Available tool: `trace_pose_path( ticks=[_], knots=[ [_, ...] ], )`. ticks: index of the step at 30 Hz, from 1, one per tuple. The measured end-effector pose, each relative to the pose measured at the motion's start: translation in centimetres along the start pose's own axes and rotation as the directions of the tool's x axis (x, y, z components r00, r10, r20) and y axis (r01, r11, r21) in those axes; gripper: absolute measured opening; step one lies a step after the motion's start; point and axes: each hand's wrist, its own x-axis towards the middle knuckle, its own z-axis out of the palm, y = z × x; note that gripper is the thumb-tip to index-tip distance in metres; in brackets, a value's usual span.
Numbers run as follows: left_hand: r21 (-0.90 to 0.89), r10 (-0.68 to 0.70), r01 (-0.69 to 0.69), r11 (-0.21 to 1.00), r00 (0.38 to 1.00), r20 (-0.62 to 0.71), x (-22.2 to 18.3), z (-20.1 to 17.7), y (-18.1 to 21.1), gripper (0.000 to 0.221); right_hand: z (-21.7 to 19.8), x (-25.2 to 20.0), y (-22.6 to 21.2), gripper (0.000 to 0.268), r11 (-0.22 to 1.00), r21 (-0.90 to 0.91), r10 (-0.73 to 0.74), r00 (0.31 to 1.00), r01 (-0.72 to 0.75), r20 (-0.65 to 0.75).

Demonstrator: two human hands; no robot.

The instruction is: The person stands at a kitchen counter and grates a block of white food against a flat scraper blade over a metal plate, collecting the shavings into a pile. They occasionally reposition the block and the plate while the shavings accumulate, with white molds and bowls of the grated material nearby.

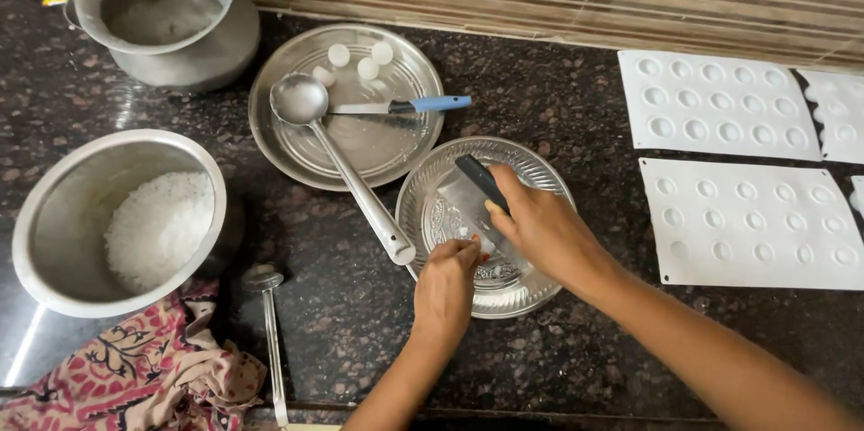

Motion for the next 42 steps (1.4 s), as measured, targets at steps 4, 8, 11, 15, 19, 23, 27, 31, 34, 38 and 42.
trace_pose_path(
  ticks=[4, 8, 11, 15, 19, 23, 27, 31, 34, 38, 42],
  knots=[
    [-0.013, -0.015, 0.015, 1.0, 1.0, 0.022, 0.3, 0.1, 0.1, 0.018, -0.5, 1.4, -1.3, 0.043, 0.999, -0.039, 0.037, 0.992, -0.033, 0.121],
    [-0.027, 0.036, -0.036, 0.999, 0.999, 0.0, 0.1, 0.2, -0.1, 0.019, 0.1, 1.6, -2.0, 0.039, 0.996, -0.093, 0.011, 0.986, 0.005, 0.168],
    [-0.017, 0.047, -0.047, 0.999, 0.999, 0.012, 0.0, -0.1, 0.2, 0.017, 1.1, 1.6, -1.0, 0.035, 0.992, -0.112, -0.05, 0.988, 0.066, 0.144],
    [-0.036, 0.004, -0.005, 0.999, 1.0, -0.01, -0.2, 0.0, 0.1, 0.018, 0.7, 2.0, 0.4, 0.038, 0.997, -0.076, -0.017, 0.995, 0.024, 0.097],
    [0.008, -0.023, 0.023, 1.0, 0.999, 0.022, 0.1, 0.2, 0.1, 0.02, -2.0, 0.8, -2.2, 0.045, 0.996, -0.081, 0.047, 0.998, -0.042, 0.05],
    [0.001, -0.002, 0.002, 1.0, 1.0, 0.003, -0.1, 0.1, 0.1, 0.02, -1.1, 0.1, -1.5, 0.045, 0.995, -0.098, 0.035, 0.999, -0.032, 0.028],
    [0.01, -0.02, 0.02, 1.0, 1.0, 0.009, 0.0, -0.1, 0.3, 0.019, -1.2, -0.1, -2.0, 0.043, 0.996, -0.087, 0.01, 1.0, -0.009, 0.006],
    [-0.006, -0.016, 0.017, 1.0, 0.999, 0.031, 0.1, 0.3, -0.3, 0.018, -1.1, 0.4, -1.7, 0.041, 0.995, -0.088, 0.048, 0.998, -0.044, 0.04],
    [-0.025, -0.012, 0.013, 1.0, 0.999, 0.037, 0.1, 0.2, -0.2, 0.018, -0.6, 0.7, -1.4, 0.04, 0.996, -0.083, 0.042, 0.998, -0.037, 0.056],
    [-0.01, 0.014, -0.013, 1.0, 0.999, 0.032, 0.2, 0.2, -0.1, 0.019, -0.2, 0.7, -3.0, 0.038, 0.993, -0.11, 0.057, 0.988, -0.042, 0.142],
    [-0.003, 0.011, -0.011, 1.0, 0.999, 0.03, 0.0, 0.0, -0.1, 0.018, 1.3, 0.7, -2.6, 0.04, 0.984, -0.162, -0.055, 0.99, 0.076, 0.13]
  ],
)
